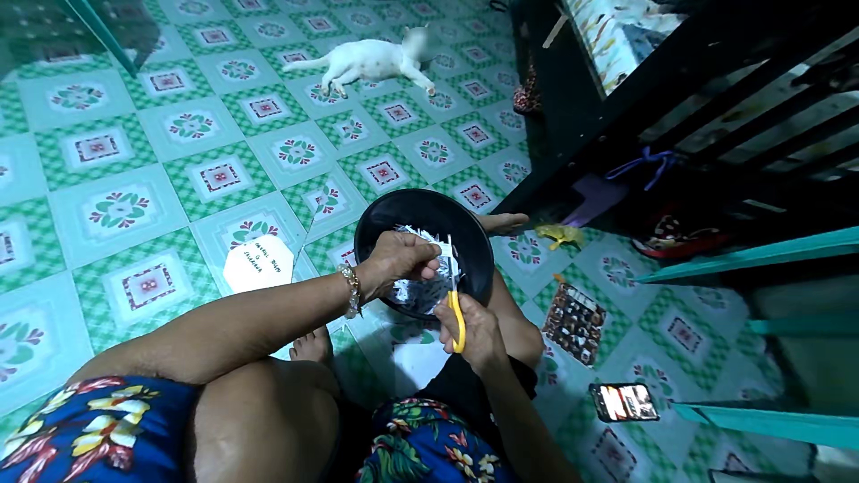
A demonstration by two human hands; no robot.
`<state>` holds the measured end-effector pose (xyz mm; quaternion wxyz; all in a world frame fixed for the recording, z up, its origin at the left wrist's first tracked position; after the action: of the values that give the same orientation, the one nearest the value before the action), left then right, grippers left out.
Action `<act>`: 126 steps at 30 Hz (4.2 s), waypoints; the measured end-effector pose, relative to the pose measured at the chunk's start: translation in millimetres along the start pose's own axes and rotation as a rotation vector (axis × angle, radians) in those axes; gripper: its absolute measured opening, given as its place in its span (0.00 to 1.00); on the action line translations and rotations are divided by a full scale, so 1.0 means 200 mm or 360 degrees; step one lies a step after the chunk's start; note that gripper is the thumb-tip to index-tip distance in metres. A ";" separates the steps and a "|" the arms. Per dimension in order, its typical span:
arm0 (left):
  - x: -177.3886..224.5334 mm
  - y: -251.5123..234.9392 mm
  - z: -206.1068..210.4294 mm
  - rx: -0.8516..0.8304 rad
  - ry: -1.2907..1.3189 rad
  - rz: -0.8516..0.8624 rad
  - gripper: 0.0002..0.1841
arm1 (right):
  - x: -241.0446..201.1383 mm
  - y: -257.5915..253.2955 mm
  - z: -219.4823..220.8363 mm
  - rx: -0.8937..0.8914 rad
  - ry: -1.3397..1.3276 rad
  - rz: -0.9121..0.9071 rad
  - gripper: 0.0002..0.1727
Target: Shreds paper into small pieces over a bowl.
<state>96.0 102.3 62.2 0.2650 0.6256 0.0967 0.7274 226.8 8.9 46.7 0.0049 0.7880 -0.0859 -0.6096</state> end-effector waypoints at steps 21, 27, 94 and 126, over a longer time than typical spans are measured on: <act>-0.03 0.01 0.01 -0.0113 -0.0098 0.0172 0.08 | 0.00 0.01 0.01 -0.0084 0.0030 0.0002 0.10; -0.04 0.00 0.00 -0.0132 -0.0098 0.0185 0.07 | 0.01 0.01 -0.01 -0.0022 -0.0101 -0.0056 0.04; -0.02 0.03 0.01 -0.0200 -0.0337 0.0239 0.09 | 0.00 0.03 0.05 -0.0194 0.0040 0.0144 0.09; -0.04 0.00 0.01 -0.0143 -0.0244 0.0063 0.10 | 0.02 0.05 0.07 -0.0091 -0.0110 0.0107 0.06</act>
<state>97.6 98.7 55.9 0.2851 0.6686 0.0310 0.6861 214.2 0.4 40.1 0.0450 0.7627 -0.0951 -0.6382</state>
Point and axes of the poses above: each hand's wrist, its own y-axis away from the middle knuckle, its own z-axis out of the palm, x = y × z, the point moved 7 cm from there along -y, towards the middle knuckle, and after that the axes turned 5 degrees about x, right-handed, at the moved point
